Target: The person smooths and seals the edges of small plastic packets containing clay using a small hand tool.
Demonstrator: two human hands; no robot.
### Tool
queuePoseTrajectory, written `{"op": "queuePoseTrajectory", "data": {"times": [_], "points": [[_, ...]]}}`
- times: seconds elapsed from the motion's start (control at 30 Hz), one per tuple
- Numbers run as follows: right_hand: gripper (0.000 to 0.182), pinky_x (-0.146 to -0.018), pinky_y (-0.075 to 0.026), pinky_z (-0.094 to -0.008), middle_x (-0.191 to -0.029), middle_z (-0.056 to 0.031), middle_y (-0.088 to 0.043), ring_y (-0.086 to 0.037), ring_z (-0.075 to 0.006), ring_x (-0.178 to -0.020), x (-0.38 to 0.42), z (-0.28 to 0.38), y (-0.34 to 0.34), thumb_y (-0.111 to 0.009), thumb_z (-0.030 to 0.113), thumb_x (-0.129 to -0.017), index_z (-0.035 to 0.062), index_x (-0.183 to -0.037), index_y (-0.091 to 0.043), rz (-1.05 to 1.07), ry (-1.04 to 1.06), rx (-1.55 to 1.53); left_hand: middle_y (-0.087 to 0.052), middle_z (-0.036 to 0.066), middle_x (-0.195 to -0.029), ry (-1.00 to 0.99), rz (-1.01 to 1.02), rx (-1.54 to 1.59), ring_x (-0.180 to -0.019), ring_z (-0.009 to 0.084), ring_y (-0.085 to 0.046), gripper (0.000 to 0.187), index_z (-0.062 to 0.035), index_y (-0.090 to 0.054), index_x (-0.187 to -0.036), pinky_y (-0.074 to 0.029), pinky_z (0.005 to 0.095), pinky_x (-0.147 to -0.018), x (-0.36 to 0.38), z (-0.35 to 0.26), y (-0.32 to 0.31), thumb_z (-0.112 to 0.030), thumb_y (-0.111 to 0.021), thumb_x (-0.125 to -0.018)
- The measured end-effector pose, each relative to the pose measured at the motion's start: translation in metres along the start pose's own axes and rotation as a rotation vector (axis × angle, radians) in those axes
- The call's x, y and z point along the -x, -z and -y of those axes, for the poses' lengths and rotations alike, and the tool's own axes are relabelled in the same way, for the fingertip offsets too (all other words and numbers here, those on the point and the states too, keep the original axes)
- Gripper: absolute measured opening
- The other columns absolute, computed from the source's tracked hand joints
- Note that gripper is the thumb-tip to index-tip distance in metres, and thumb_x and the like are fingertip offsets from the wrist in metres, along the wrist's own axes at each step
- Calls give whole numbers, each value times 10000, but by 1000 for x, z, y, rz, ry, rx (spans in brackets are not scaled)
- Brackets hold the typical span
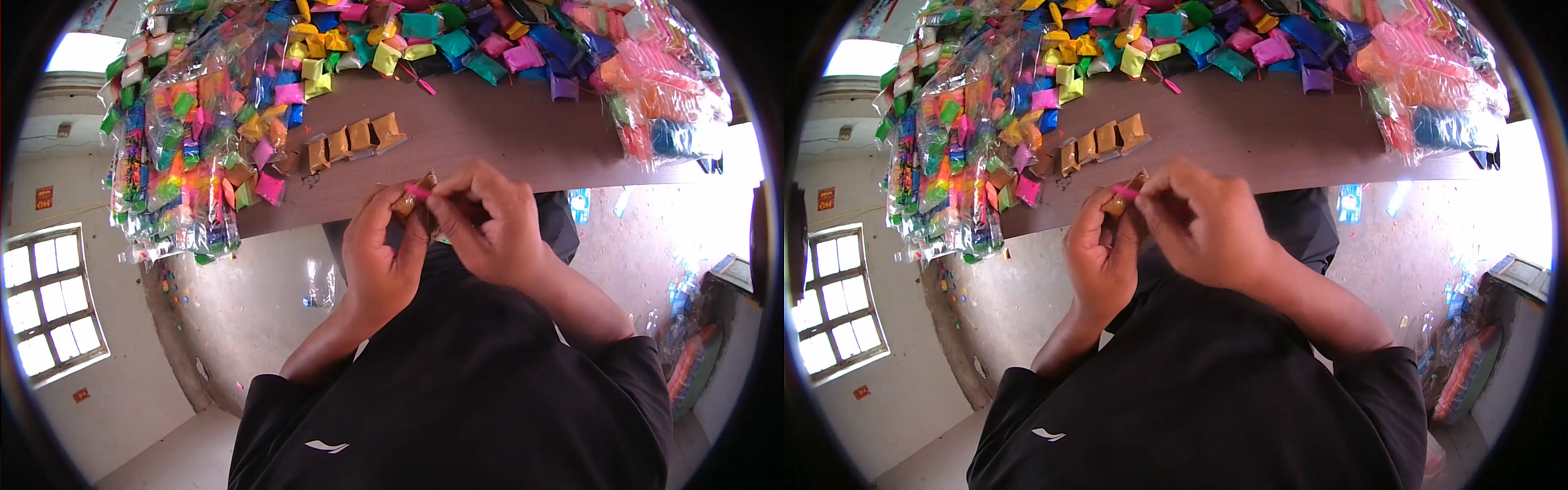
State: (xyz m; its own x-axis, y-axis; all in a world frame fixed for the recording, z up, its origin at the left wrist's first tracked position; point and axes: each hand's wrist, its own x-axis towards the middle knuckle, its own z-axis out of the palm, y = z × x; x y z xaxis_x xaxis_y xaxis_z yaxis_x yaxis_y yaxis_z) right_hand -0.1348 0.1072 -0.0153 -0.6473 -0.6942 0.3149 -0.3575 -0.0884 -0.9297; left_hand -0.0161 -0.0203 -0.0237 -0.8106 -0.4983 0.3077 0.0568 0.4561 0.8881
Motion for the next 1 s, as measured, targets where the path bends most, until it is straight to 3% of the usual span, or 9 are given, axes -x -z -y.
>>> {"op": "queuePoseTrajectory", "data": {"times": [0.23, 0.3, 0.57, 0.63, 0.73, 0.83, 0.9, 0.97, 1.0], "points": [[109, -581, -521, -292, -754, -117, -680, -705, -202, -633, 2, -1, -3, -722, -5, -887, 7, -923, -620, -48, 73, -51, -644, 138, -957, -195, -40, -270, -819, 289, -634, 293, 28, -666, -1138, -504, 349, -724, -8, -6, 1, 85, -699, -853], [112, -584, -524, -290, -763, -126, -689, -719, -200, -654, -1, 4, 2, -725, 3, -888, 9, -918, -617, -27, -42, 4, -640, 136, -952, -216, -51, -319, -823, 295, -624, 308, 24, -672, -1136, -495, 357, -725, -8, -6, 1, 94, -702, -837], [113, -579, -520, -293, -715, -122, -671, -700, -184, -629, -2, 0, -4, -724, 8, -890, 16, -931, -619, -41, 8, -65, -625, 137, -951, -324, -48, -432, -817, 299, -611, 359, 27, -677, -1146, -480, 362, -723, -8, 0, 5, 104, -717, -798], [118, -578, -520, -296, -707, -119, -666, -694, -189, -619, -1, -2, -6, -727, 10, -887, 18, -934, -619, -84, -31, -72, -636, 149, -985, -252, -64, -351, -841, 301, -634, 351, 33, -670, -1168, -501, 344, -752, -6, -1, 3, 87, -711, -823], [116, -580, -523, -302, -705, -118, -665, -698, -206, -621, 5, 0, -7, -723, 7, -888, 18, -935, -618, 16, 92, -71, -649, 155, -1017, -117, -5, -141, -881, 281, -658, 311, 39, -661, -1182, -519, 323, -790, -4, -4, 4, 63, -692, -873], [116, -577, -519, -307, -712, -118, -661, -694, -216, -614, 3, 0, -5, -720, -5, -885, 18, -933, -617, -53, -24, -47, -661, 158, -1059, -45, 3, -75, -911, 252, -667, 269, 43, -653, -1191, -522, 303, -815, -2, -5, 6, 40, -665, -922], [95, -581, -516, -302, -721, -115, -656, -690, -212, -615, 4, -4, -4, -705, -11, -898, 11, -941, -622, 9, 99, -42, -663, 134, -1067, -10, 15, -38, -923, 214, -658, 251, 40, -645, -1199, -517, 298, -832, -1, -4, 6, 22, -648, -949], [84, -591, -511, -288, -744, -102, -663, -681, -172, -627, 7, 1, -2, -704, -1, -905, 10, -948, -633, 53, -16, -158, -666, 111, -1074, 26, 35, 5, -936, 176, -649, 234, 37, -638, -1208, -512, 292, -850, 1, -5, 6, 4, -631, -976], [80, -594, -507, -277, -750, -93, -667, -674, -148, -637, 5, 0, 3, -708, 4, -908, 8, -944, -637, -5, -22, -90, -660, 88, -1085, 148, 62, 143, -957, 144, -629, 229, 33, -621, -1227, -501, 282, -869, 3, -7, 8, -37, -599, -1011]]}}
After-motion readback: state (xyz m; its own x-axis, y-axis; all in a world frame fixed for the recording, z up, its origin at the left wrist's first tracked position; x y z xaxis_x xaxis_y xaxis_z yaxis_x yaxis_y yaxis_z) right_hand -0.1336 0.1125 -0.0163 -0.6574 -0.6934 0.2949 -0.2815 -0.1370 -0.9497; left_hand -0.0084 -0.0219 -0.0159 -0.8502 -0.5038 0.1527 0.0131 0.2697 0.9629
